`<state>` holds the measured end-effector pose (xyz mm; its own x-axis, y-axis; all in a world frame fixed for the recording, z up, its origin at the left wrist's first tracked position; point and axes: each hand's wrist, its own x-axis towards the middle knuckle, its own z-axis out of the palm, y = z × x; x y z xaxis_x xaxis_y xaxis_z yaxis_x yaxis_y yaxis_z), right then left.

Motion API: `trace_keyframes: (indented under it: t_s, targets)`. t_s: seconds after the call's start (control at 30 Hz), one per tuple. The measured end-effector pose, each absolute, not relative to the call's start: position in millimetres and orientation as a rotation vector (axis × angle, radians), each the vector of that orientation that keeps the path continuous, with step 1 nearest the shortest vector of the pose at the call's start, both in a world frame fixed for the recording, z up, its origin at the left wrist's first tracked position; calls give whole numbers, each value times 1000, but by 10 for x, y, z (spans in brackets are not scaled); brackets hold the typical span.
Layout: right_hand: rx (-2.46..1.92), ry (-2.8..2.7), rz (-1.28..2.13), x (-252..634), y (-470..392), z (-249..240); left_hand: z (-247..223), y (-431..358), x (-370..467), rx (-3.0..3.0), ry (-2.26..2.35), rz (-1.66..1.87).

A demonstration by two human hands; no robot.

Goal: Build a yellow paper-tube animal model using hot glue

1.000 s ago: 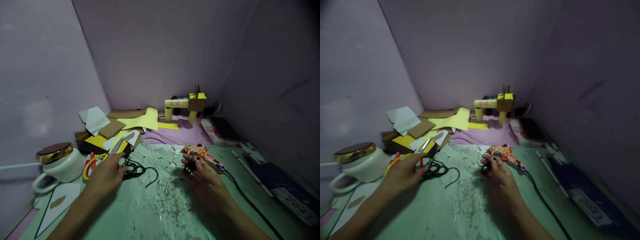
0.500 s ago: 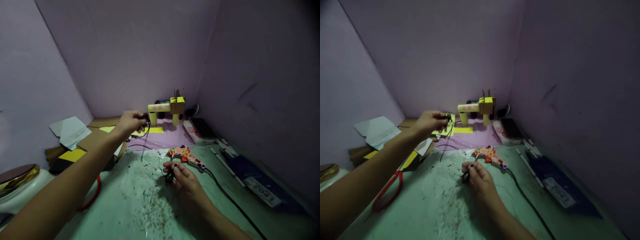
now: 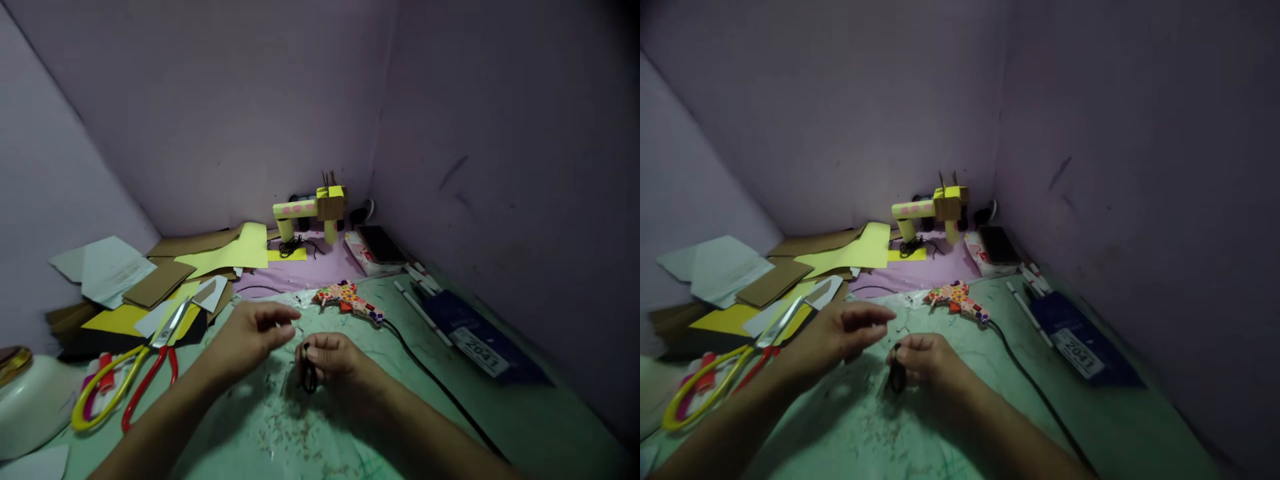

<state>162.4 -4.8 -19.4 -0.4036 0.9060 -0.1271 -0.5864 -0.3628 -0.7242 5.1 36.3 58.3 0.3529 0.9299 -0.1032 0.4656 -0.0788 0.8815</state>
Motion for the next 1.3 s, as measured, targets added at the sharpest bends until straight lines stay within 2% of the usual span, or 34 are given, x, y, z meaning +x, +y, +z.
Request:
trace_keyframes:
  t_s: [0.13, 0.3, 0.53, 0.73, 1.07, 1.3]
  targets:
    - [-712, -782, 2057, 1605, -105, -148, 380, 81, -66, 1327, 1039, 585]
    - [-782, -820, 2203, 1615, -80, -165, 268, 58, -75, 1319, 916, 553]
    - [-900, -838, 2225, 1641, -50, -186, 241, 30, -31, 1348, 952, 578]
    - [-855, -810, 2186, 1636, -69, -174, 236, 33, -4, 1392, 1024, 558]
    - [-817, -583, 1844, 1645, 22, -124, 80, 118, -1, 1020, 962, 988]
    - [-884, -843, 1755, 1556, -21, -126, 108, 47, 54, 1380, 1198, 1015]
